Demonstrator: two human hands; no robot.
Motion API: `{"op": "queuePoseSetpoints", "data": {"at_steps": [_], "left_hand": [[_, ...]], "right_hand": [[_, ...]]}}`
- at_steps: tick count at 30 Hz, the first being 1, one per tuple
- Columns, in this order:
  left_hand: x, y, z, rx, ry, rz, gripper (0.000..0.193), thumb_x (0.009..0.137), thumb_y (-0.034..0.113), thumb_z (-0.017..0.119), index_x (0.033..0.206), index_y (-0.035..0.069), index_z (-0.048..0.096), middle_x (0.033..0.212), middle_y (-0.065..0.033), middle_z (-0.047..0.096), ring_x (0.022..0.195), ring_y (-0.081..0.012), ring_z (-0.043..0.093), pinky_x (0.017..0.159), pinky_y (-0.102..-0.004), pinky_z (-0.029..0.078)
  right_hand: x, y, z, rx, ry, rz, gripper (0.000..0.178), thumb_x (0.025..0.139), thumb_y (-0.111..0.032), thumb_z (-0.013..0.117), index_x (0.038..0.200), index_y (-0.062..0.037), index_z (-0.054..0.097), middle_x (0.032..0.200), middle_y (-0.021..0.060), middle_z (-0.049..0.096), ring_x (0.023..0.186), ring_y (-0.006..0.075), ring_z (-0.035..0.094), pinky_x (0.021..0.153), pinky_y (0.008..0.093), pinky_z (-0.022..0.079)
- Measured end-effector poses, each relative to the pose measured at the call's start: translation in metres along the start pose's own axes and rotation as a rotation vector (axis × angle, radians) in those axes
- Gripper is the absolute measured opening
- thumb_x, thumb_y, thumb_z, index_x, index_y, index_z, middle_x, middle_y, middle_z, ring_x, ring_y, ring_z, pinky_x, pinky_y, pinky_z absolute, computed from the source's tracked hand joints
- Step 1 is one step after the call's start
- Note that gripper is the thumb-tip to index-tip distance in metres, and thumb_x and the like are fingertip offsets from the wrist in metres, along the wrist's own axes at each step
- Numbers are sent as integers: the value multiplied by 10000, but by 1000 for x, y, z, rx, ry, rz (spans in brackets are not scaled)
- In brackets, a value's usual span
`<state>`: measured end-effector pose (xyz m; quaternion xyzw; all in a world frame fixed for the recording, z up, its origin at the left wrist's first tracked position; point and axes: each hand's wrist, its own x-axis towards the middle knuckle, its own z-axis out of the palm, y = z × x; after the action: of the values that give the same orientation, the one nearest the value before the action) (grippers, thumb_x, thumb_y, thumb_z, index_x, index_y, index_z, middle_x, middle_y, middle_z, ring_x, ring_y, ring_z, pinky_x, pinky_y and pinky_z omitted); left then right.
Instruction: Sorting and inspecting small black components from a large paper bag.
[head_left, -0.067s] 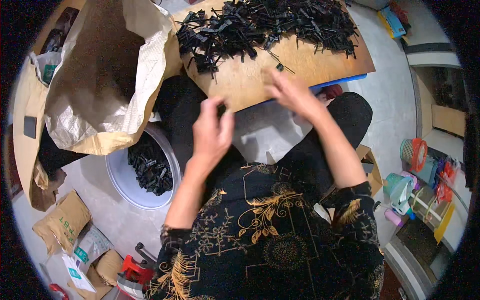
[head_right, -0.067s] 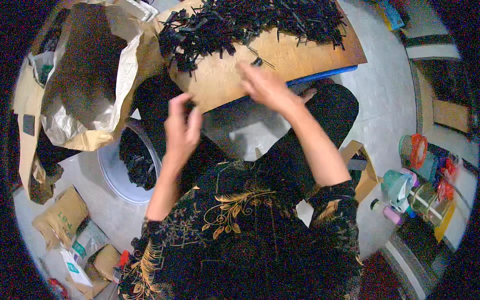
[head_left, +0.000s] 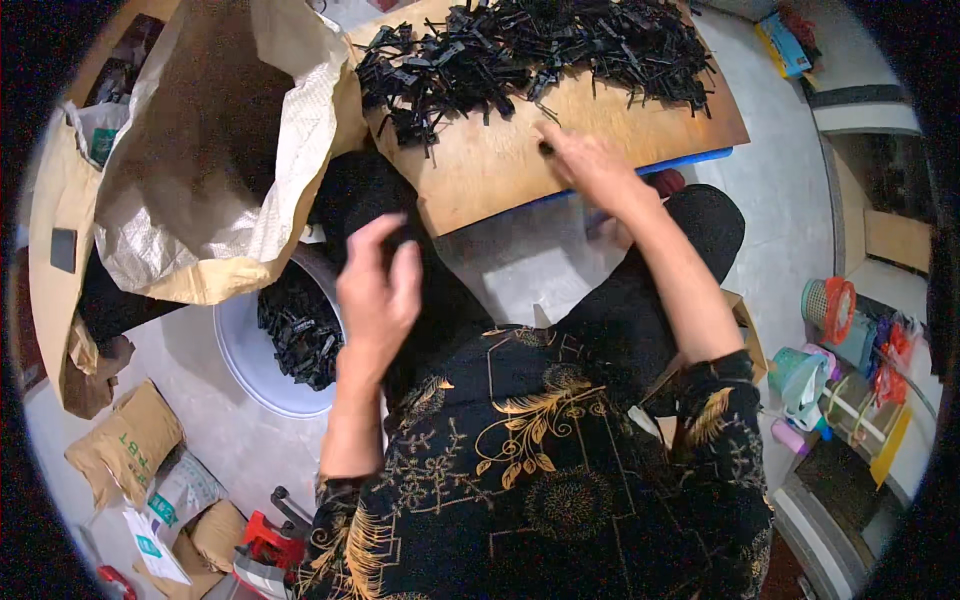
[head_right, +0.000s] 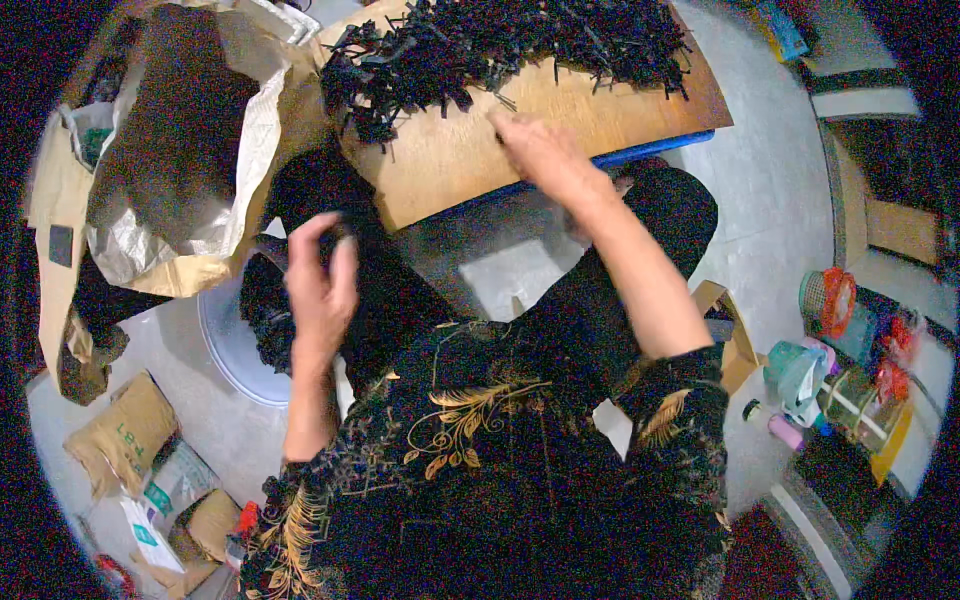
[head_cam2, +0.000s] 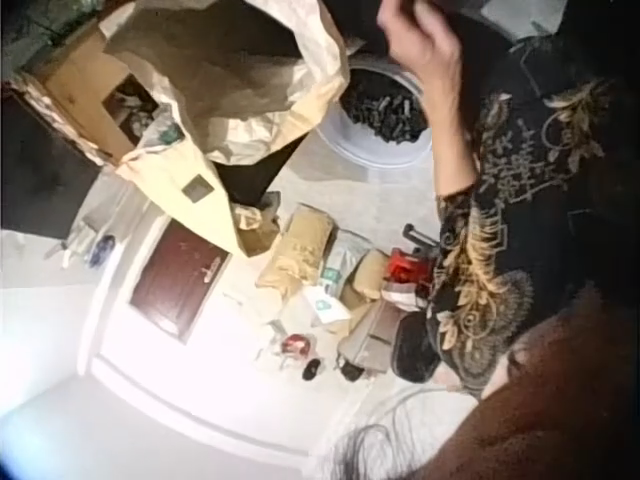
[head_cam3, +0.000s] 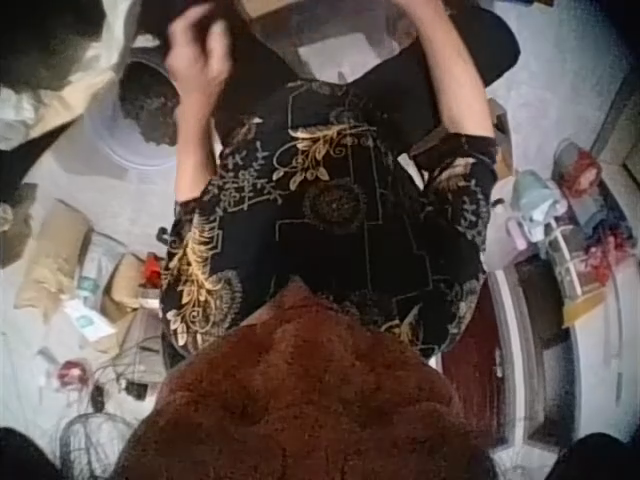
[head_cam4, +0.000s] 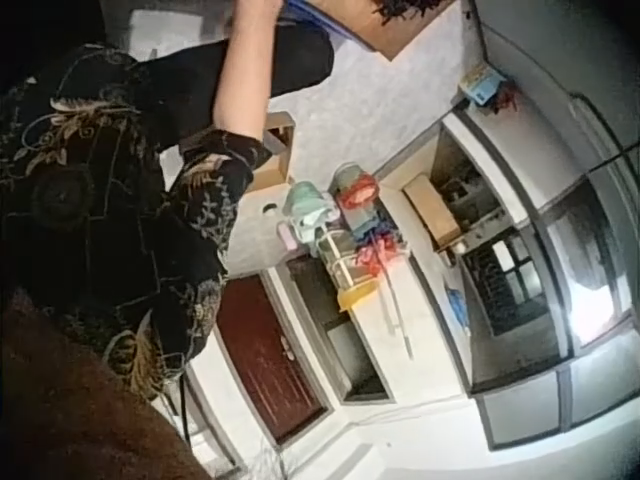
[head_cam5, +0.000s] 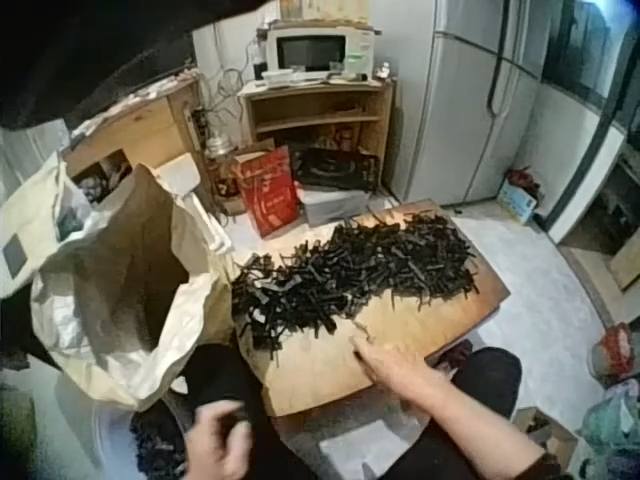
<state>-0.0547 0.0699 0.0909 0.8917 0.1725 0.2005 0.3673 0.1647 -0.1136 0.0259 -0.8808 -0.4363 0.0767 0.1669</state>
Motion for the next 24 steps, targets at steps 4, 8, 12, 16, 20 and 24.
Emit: {"op": "queuePoseSetpoints", "data": {"at_steps": [4,8,12,16,20,24], "left_hand": [[-36,-36,-83,358,17,-200,225,820,69,511,1043,40,516,865,-189,595,766,-312,606,675,-366,470],[-66,-77,-114,738,-51,-198,315,784,71,553,1094,58,498,918,-176,563,810,-321,557,720,-386,452],[-51,-35,-79,349,167,71,498,703,47,655,1161,17,463,1076,-169,514,877,-293,548,760,-347,455],[-27,12,-4,-179,-179,-5,760,670,70,704,1305,42,289,1151,-176,453,734,-235,563,663,-317,483],[-12,15,44,-289,-410,4,777,677,91,720,1315,49,278,1074,-155,533,710,-192,585,629,-297,492],[-8,14,62,-457,-514,-47,533,740,95,676,1198,21,414,937,-99,597,683,-153,591,630,-276,489]], "right_hand": [[16,20,4,-282,-163,-43,205,784,-128,514,976,-61,483,845,175,601,773,354,594,647,437,475],[19,19,12,-248,-13,-119,176,785,-184,560,854,-42,483,729,172,584,693,323,585,590,402,453],[13,-19,5,817,-134,-40,241,820,-264,580,794,-38,499,617,12,518,527,143,490,475,288,379],[-15,-69,-9,1076,-421,179,207,851,-275,561,890,-72,569,660,-58,487,566,28,399,490,198,319],[-40,-84,-8,1240,-461,213,295,855,-204,564,1085,-19,573,896,-28,588,782,52,510,681,221,427],[-59,-75,3,1260,-372,321,208,845,-228,580,910,-31,580,749,-27,545,587,31,449,484,201,357]]}}
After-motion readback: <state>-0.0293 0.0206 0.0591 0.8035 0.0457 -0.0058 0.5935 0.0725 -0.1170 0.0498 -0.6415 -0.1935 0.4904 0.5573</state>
